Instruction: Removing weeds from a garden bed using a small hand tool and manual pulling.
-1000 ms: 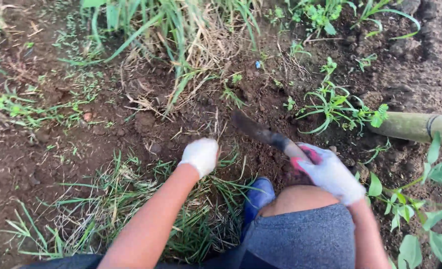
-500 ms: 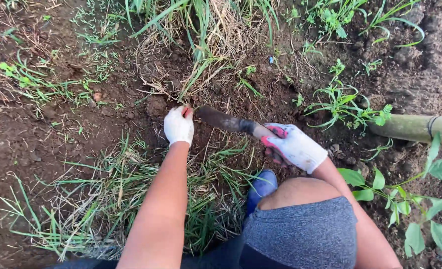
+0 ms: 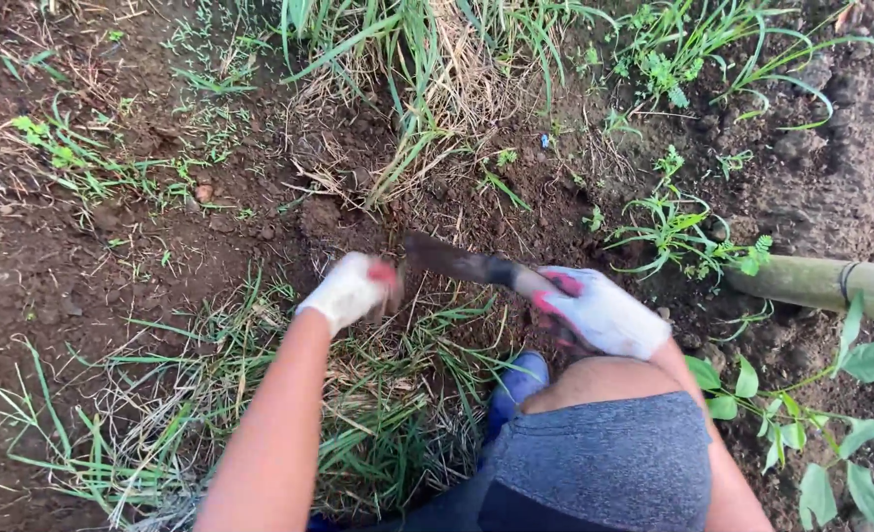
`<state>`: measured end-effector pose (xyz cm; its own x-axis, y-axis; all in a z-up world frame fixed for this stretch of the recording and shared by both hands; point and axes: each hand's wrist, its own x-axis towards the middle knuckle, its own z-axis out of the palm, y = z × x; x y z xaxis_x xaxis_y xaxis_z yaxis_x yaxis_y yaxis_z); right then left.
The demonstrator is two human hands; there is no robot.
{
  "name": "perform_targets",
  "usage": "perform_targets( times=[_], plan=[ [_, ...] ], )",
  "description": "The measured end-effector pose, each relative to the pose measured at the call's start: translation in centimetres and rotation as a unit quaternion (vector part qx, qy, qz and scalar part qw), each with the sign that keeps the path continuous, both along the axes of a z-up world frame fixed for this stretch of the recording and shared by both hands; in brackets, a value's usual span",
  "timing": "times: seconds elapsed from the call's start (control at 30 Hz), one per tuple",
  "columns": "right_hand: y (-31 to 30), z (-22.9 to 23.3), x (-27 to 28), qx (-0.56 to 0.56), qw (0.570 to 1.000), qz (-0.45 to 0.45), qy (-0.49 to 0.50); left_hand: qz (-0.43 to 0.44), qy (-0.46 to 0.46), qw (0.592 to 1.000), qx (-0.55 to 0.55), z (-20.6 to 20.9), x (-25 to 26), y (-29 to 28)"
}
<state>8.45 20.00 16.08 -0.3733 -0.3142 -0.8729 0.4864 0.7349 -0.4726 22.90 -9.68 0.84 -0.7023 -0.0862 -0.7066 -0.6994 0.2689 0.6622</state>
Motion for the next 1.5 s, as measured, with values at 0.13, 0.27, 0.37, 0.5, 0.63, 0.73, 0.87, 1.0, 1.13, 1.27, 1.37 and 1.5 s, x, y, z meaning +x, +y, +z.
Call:
perform_targets(
  times=[0.13,0.27,0.37,0.5,0.63,0.73,0.87,1.0,1.13,1.27,1.37,1.5],
  plan=[
    [5.9,-0.2,-0.7,-0.016,0.998,-0.048,0.026,-0.444,-0.206,0.866,-0.098,7.2,-0.1,-0.6],
    [10.4,-2.5,-1.0,0.007,0.99,-0.113,0.082,-0.15,0.048,0.958,-0.24,3.5,-3.4,1.4],
    [10.8,-2.8,-0.9,0.007,0.98,-0.177,0.088,-0.077,0.197,0.937,-0.277,1.5,-8.1,4.7],
    [8.0,-2.5,-1.7,0.004,0.956,-0.289,0.057,0.015,0.232,0.904,-0.36,1.4,-17.1,8.3],
    [7.5,-5.5,-2.7,-0.023,0.949,-0.312,0.03,0.086,0.143,0.938,-0.304,-0.6,-21.4,8.8],
    [5.7,-6.9,-3.9,0.026,0.948,-0.318,-0.008,0.047,0.174,0.936,-0.302,-6.1,-23.5,8.0],
    [6.1,-10.7,-3.3,-0.081,0.933,-0.351,0.015,0.125,0.276,0.918,-0.255,-8.3,-23.4,7.6],
    [4.0,-10.1,-4.5,-0.049,0.936,-0.348,-0.006,0.17,0.228,0.928,-0.241,-10.7,-23.4,7.8],
    [4.3,-9.8,-3.9,-0.051,0.938,-0.343,0.006,0.142,0.303,0.901,-0.275,-10.4,-21.0,9.0],
    [5.5,-6.8,-4.9,-0.018,0.952,-0.302,0.032,0.225,0.394,0.86,-0.232,-12.7,-20.9,8.8],
    [7.9,-6.4,-3.7,0.016,0.953,-0.298,0.054,0.263,0.27,0.894,-0.241,-9.3,-20.8,9.0],
    [6.2,-4.3,-4.1,0.048,0.953,-0.293,0.054,0.313,0.257,0.911,-0.077,-8.0,-23.0,8.7]
  ],
)
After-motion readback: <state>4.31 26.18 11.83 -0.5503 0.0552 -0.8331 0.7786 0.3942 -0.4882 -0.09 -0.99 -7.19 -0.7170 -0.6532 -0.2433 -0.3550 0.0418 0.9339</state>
